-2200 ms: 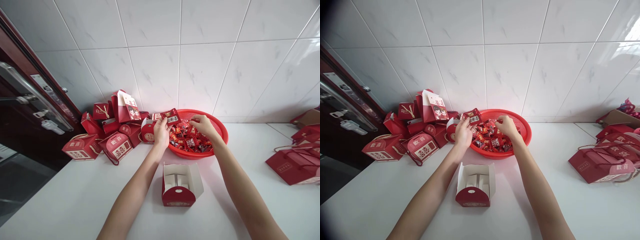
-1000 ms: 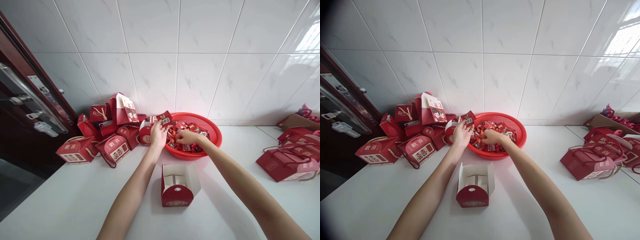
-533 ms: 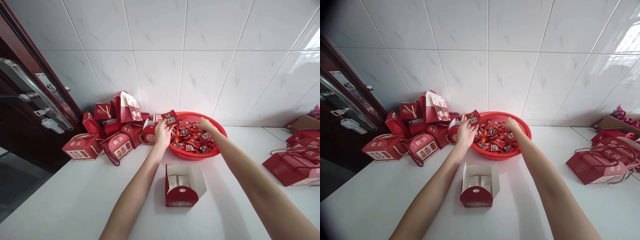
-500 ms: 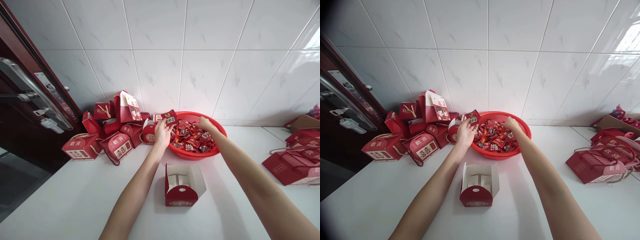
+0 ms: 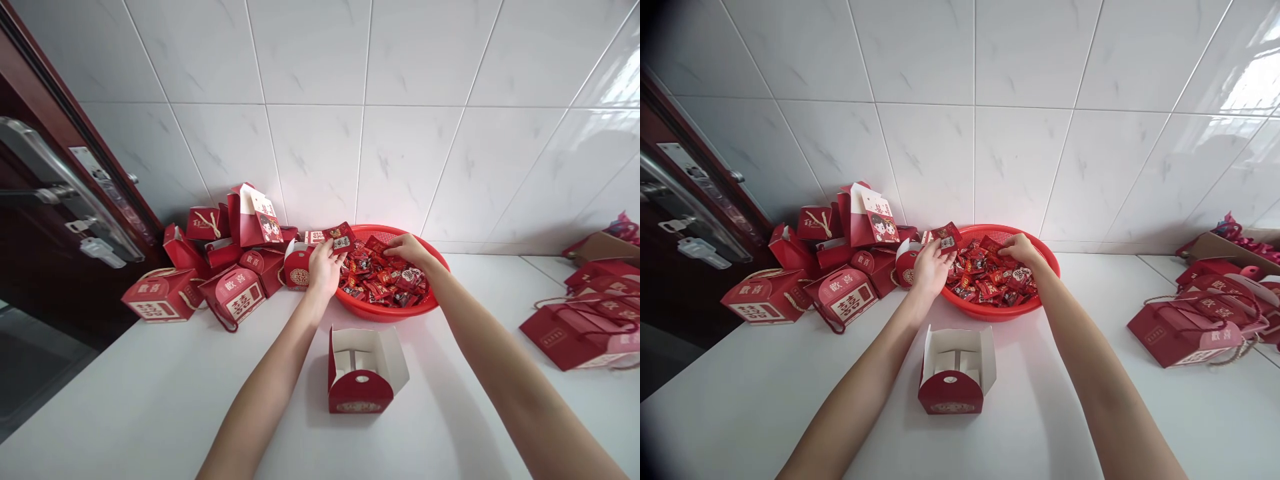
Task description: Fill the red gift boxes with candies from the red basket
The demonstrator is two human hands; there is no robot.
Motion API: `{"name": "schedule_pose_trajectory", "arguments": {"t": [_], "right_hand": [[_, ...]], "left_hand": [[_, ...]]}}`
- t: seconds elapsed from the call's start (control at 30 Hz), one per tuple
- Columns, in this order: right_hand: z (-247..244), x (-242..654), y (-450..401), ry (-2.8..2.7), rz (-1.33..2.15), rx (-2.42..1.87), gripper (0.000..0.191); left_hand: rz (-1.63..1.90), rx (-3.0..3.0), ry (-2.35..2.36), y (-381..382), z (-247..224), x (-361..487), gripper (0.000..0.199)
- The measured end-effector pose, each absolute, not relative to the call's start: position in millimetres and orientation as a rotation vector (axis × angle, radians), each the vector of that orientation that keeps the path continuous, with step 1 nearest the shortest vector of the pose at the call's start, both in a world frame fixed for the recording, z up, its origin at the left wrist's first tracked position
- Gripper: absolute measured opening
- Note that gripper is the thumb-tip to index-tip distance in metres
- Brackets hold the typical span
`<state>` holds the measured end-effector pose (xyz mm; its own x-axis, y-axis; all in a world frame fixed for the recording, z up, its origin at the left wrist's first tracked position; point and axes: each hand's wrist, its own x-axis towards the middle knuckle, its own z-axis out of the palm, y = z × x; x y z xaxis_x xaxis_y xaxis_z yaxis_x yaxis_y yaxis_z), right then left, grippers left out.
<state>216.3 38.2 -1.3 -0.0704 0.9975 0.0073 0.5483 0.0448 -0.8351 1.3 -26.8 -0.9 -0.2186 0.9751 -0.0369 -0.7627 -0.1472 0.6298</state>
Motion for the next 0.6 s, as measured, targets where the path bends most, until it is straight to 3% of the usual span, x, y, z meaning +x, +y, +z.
{"name": "schedule_pose_trajectory", "arguments": {"t": [0.6], "right_hand": [[17,211,-17,-1.441,1.027,-0.984,0.041]], "left_hand": [[1.768,0.742,0.78,-33,-4,9,0.031]]}}
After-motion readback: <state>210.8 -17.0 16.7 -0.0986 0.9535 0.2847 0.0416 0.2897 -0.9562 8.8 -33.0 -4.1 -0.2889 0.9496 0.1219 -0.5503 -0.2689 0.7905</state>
